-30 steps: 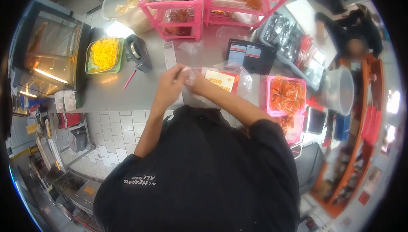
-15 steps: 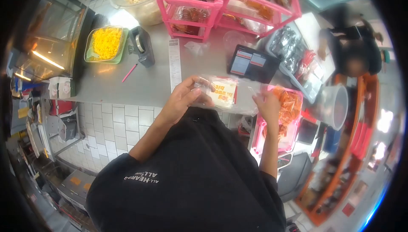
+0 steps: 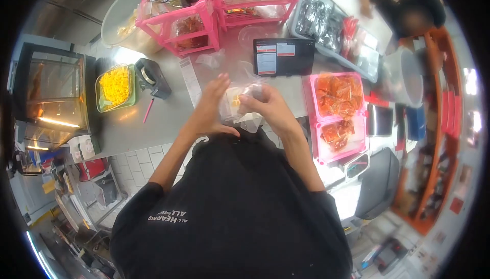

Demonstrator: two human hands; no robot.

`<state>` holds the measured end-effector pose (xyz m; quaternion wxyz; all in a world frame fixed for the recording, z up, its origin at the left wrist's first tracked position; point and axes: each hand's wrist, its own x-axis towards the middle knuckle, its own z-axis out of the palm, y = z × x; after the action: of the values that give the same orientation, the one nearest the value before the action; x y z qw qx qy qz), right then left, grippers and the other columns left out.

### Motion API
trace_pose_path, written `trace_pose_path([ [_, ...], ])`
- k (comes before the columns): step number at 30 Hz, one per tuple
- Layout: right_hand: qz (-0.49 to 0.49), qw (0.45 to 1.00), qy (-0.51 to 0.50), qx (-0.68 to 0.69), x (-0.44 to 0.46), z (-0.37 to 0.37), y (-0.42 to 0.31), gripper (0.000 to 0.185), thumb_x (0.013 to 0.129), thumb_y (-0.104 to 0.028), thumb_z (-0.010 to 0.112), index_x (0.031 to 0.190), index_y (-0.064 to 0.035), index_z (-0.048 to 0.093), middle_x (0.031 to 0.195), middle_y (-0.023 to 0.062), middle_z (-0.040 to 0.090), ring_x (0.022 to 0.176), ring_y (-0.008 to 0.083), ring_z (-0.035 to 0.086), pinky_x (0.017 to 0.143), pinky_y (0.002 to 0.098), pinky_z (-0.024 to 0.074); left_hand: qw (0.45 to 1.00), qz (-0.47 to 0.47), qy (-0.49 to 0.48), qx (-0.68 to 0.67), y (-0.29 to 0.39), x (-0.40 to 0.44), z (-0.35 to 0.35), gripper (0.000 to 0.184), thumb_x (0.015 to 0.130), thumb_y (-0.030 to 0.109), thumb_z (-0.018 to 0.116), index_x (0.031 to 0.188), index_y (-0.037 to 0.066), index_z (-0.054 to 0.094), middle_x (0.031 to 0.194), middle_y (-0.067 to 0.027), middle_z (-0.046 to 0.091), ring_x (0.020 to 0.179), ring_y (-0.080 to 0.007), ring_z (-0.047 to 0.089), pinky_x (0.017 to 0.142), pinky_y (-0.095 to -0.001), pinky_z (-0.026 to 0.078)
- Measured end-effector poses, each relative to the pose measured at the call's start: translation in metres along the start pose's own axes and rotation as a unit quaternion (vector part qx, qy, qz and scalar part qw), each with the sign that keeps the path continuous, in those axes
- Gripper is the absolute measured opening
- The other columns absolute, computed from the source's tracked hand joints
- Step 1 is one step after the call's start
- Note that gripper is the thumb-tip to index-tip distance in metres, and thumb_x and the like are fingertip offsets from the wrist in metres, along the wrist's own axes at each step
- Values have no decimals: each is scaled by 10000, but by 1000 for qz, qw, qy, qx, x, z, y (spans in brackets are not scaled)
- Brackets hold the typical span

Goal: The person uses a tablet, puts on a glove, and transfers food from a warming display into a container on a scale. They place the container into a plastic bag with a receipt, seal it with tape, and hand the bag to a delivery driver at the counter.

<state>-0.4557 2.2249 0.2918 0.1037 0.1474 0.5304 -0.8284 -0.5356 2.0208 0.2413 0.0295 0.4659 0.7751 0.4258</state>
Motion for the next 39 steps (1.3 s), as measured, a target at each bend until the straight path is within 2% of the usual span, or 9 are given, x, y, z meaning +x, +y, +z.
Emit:
trace_pose_path([
  [4,-31,905,-74,-418,-2,22,-15,212,870,-195,674,920,11,665,901,82,674,884,187,642,743,380,494,982,-98,22,-159,-33,3,71,1079,688,463,783,1504,9,243,1556,-220,228,1434,-423,215,1164,-514,185],
  [6,-235,670,-11,-704,-10,36,-27,255,829,-219,680,924,17,660,979,120,655,1013,249,596,807,457,463,997,-76,5,19,-33,8,76,995,714,458,754,1496,60,286,1545,-209,260,1420,-394,256,1150,-498,202],
  [14,-230,423,-97,-871,31,56,15,307,825,-304,653,872,-6,710,1053,148,649,1061,302,583,895,494,448,986,-53,124,95,-54,-17,121,615,807,349,676,1341,109,490,1303,-145,501,1253,-326,453,1065,-441,311],
  [17,-128,774,-192,-590,49,9,-24,320,888,-349,627,907,-41,714,1029,113,681,980,241,628,903,409,463,979,-45,195,38,-58,-22,137,475,840,297,652,1268,108,571,1187,-120,606,1176,-306,530,1029,-421,357],
  [21,-113,938,-3,-329,89,-76,-1,514,994,-443,481,1077,29,669,999,135,685,944,201,623,840,343,471,997,-69,42,-11,-60,46,69,508,784,190,651,1266,54,572,1354,-132,534,1138,-298,586,998,-393,419],
  [25,-22,967,146,-207,80,-86,-6,583,1041,-464,359,1118,34,653,1055,129,672,994,211,605,890,355,459,980,-96,-52,166,-2,137,-12,380,742,170,681,1083,38,576,1187,-123,565,1123,-300,554,957,-413,407],
  [29,-358,865,262,-233,10,16,46,437,1049,-299,372,1160,52,607,1135,181,647,1098,286,578,954,369,418,905,57,58,418,11,148,-43,273,763,156,648,1002,38,590,1223,-163,555,1181,-317,508,980,-436,383],
  [32,-10,910,-370,-186,-28,-4,69,571,1055,-365,337,891,56,685,864,154,689,666,224,662,658,312,522,895,47,84,435,19,114,-89,260,770,173,659,989,51,589,1269,-179,541,1208,-346,487,1017,-451,358],
  [39,-113,977,66,-166,50,-69,102,586,1063,-363,332,773,25,663,718,92,668,575,130,580,594,261,465,928,-172,181,275,65,53,-129,336,823,148,638,1127,22,569,1196,-204,569,1053,-397,574,892,-446,471],
])
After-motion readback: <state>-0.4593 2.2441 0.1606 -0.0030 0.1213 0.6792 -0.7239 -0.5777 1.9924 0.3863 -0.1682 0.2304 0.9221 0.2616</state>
